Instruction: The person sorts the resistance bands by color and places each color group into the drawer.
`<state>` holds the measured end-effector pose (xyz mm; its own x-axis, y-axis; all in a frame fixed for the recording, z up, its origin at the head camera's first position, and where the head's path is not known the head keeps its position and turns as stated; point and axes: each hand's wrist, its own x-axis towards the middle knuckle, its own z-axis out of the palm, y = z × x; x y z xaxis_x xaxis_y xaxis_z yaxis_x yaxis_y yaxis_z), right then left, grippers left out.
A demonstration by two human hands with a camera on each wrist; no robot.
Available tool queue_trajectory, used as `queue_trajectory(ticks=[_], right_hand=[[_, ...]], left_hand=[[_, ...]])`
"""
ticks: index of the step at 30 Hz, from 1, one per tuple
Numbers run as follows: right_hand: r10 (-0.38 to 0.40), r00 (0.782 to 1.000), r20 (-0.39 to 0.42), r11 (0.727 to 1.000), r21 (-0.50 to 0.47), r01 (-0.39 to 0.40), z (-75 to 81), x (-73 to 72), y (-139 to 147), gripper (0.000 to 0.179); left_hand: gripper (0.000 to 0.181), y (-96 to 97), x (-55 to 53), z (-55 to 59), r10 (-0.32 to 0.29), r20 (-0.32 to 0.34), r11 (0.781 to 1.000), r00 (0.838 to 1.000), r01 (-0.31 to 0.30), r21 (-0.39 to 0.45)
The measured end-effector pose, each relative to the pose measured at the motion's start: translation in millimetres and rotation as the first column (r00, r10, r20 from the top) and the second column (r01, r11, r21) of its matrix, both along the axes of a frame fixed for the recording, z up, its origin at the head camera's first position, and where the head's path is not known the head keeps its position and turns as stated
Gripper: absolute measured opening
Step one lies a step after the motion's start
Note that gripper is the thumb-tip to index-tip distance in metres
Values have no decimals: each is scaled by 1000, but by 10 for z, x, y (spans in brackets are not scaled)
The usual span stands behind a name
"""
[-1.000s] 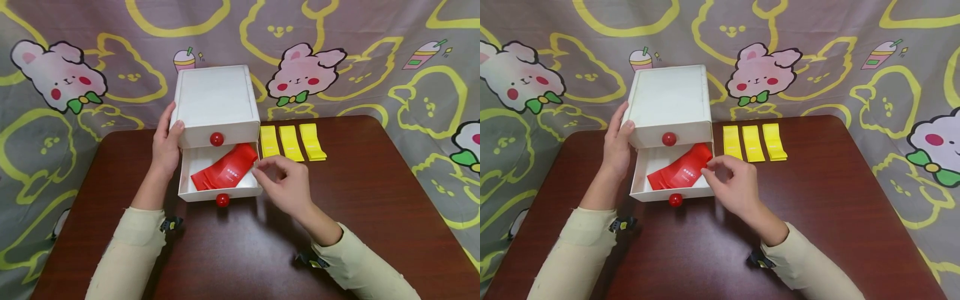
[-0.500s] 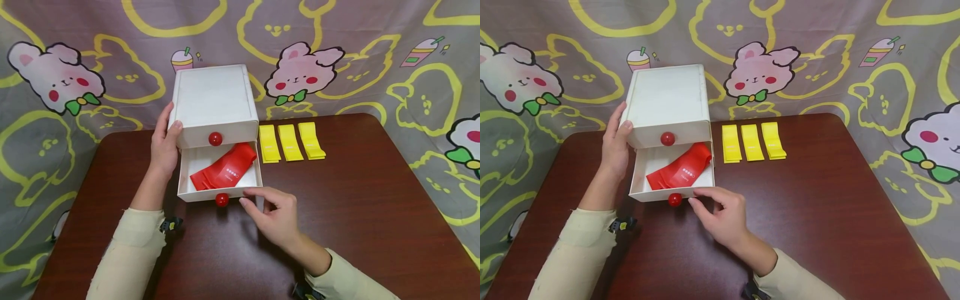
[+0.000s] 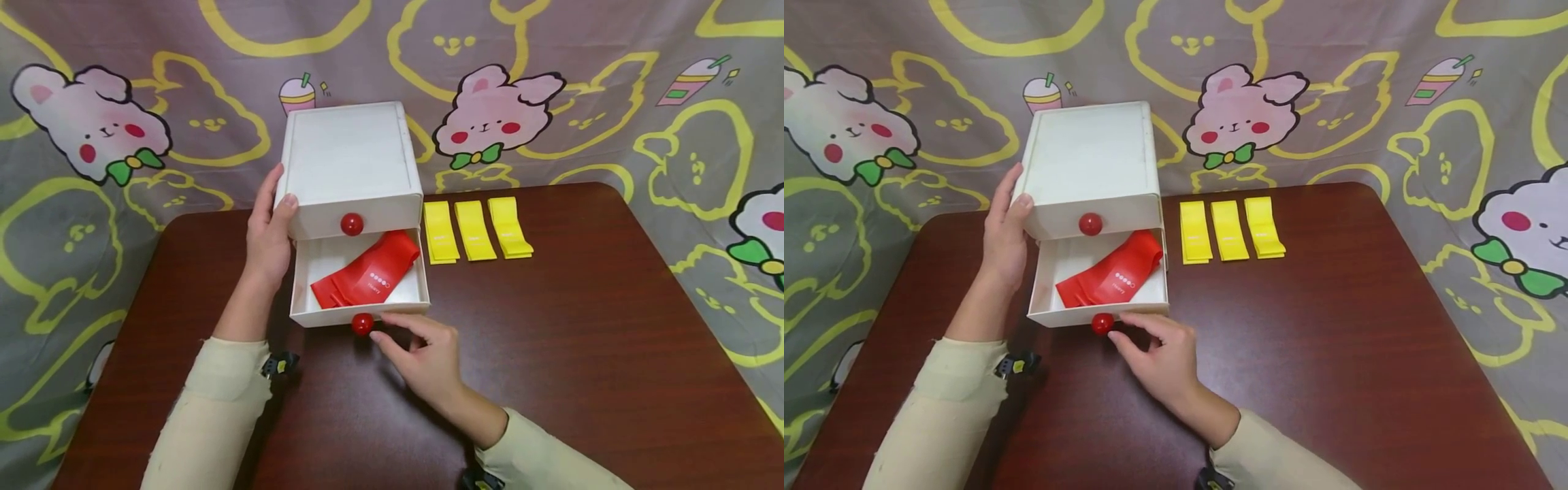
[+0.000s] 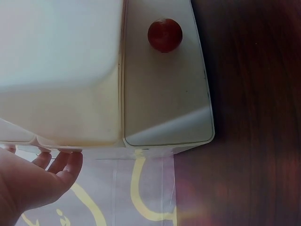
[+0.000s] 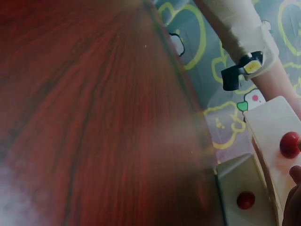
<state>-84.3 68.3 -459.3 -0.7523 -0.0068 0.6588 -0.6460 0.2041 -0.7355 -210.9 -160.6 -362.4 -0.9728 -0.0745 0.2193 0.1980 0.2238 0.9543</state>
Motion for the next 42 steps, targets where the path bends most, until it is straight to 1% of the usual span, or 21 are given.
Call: queue_trajectory(ticks=[5,11,15,21,23,28,36,42], right_hand=[[-15,1000,-2,1000,-21,15,-10,-5,-96,31],[-45,999,24,998,-36,46,-39,7,-166,31],[-63,998,7,997,-49,64,-58,7,-185,29],[-69,998,-10,996,-60,69,-31,1,-199,27],[-74,997,-21,995,-64,72,-28,-11,-206,27],[-92,994,-52,994,-67,89,-38,-60,-227,27],[-114,993,-42,992,-57,111,-45,-165,-259,27],[-149,986,-68,988,-55,146,-74,-278,-297,26]], left_hand=[[55,2,-9,-4,1,3,1000,1000,-1,-1],[55,0,-6,-1,6,6,1000,1000,-6,-13],[55,-1,1,-2,9,12,1000,1000,-9,-19],[55,3,17,13,8,18,1000,1000,-7,-17],[55,3,14,12,3,6,1000,1000,-3,-7],[56,1,7,-6,-6,-29,1000,1000,6,20],[57,-4,17,-5,-8,-15,1000,1000,8,13],[57,5,15,-1,3,-11,1000,1000,-3,-4]])
